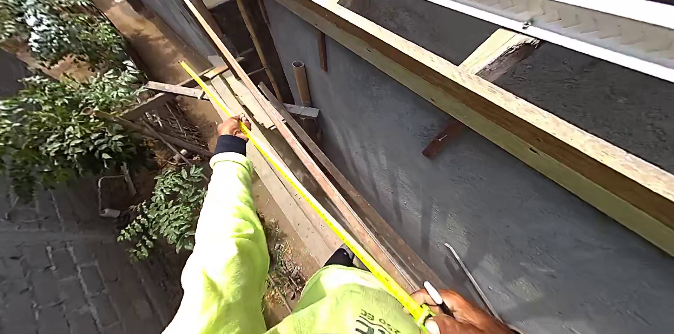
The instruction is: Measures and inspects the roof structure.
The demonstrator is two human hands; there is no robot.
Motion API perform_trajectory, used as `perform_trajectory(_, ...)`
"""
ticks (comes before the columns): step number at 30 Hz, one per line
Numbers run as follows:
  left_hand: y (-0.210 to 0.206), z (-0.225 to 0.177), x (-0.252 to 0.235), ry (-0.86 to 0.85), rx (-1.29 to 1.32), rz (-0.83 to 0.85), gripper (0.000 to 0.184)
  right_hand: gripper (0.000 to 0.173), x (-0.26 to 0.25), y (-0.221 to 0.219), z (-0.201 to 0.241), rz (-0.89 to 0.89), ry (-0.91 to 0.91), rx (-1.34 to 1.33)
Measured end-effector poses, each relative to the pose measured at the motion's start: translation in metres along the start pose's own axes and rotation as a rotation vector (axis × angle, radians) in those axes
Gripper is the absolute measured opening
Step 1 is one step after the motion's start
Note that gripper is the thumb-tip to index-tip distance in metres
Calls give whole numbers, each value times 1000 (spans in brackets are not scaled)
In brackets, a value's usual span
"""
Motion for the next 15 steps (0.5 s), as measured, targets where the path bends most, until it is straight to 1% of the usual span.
perform_trajectory(3,38,12,8,-26,-83,30,11,55,3,1,3,-24,-115,113)
perform_trajectory(5,50,13,29,-70,-224,115,14,47,7,-3,10,-17,-163,166)
perform_trajectory(6,53,14,41,-67,-250,171,14,43,11,-6,13,-7,-184,168)
perform_trajectory(7,50,14,57,-75,-250,201,15,40,14,-5,15,-1,-200,170)
perform_trajectory(8,41,12,83,-95,-243,172,16,38,19,-5,16,-3,-211,167)
perform_trajectory(9,28,10,120,-121,-267,69,18,36,25,-6,16,-4,-208,158)
perform_trajectory(10,17,6,151,-123,-285,62,20,34,31,-6,16,-3,-191,157)
perform_trajectory(11,11,5,174,-100,-288,132,21,35,38,-7,16,-4,-161,157)
perform_trajectory(12,13,6,190,-44,-279,247,23,37,48,-10,14,-5,-142,150)
perform_trajectory(13,16,11,202,27,-245,390,27,41,58,-12,13,-11,-125,139)
perform_trajectory(15,21,30,228,186,-216,747,37,47,78,-15,12,-45,-71,110)
Point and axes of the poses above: each hand's wrist, its own x-axis away from the middle knuckle, its own y-axis out of the back of the hand, z = x × y, the point moved 5 cm from there along -x, towards the middle knuckle
